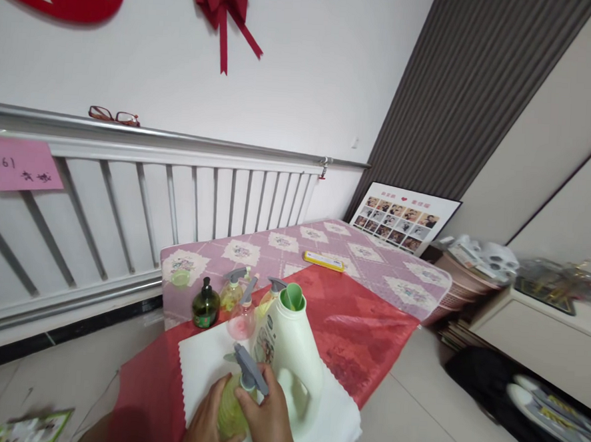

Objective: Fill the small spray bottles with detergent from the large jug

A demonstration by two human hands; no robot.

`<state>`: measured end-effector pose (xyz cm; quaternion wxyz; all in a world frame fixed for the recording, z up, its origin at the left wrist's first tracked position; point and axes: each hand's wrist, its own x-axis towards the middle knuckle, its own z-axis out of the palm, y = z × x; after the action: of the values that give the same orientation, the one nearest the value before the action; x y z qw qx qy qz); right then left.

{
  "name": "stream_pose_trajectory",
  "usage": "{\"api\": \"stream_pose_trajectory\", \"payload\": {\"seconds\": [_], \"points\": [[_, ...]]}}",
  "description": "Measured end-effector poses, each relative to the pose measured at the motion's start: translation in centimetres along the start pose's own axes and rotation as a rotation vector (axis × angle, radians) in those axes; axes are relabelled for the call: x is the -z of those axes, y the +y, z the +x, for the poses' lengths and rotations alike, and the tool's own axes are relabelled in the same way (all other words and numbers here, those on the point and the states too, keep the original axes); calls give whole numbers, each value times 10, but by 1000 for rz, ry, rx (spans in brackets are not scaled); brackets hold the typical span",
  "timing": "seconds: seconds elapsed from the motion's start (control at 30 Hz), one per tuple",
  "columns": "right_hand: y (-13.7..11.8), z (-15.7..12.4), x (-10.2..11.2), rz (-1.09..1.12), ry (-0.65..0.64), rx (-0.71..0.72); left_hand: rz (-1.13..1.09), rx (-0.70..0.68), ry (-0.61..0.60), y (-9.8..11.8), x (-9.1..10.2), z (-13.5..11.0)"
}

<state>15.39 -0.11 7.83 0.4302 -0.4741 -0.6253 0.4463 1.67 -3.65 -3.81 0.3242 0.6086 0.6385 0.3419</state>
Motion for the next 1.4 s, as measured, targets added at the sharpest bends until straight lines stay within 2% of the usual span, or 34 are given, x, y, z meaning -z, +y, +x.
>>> {"api": "stream_pose_trajectory", "payload": {"seconds": [0.2,0.3,0.4,0.5,0.6,0.63,0.7,0.83,0.97,1.07,1.2,1.4], "points": [[-11,-2,-8,-139,69,-35,-26,-5,53,0,-2,1],[-13,-2,-9,-155,66,-43,-57,4,24,3,0,1],[-13,-1,-8,-160,66,-49,-93,4,-6,8,8,-3],[-14,-2,-7,-133,62,-42,-150,-32,62,17,24,-9],[-17,-4,-8,-102,55,-42,-275,-13,112,37,46,-11],[-18,-5,-8,-96,60,-45,-306,21,97,46,53,-10],[-21,-6,-10,-59,68,-52,-336,81,143,69,62,-9],[-25,-7,-12,72,47,-72,-349,43,208,115,64,-5],[-25,-7,-12,104,41,-100,-429,121,208,139,60,-1],[-23,-8,-13,110,26,-99,-419,108,201,141,61,0],[-20,-11,-14,137,8,-70,-345,50,191,134,64,-2],[-19,-15,-5,-50,-85,81,-302,-57,175,115,66,-3]]}}
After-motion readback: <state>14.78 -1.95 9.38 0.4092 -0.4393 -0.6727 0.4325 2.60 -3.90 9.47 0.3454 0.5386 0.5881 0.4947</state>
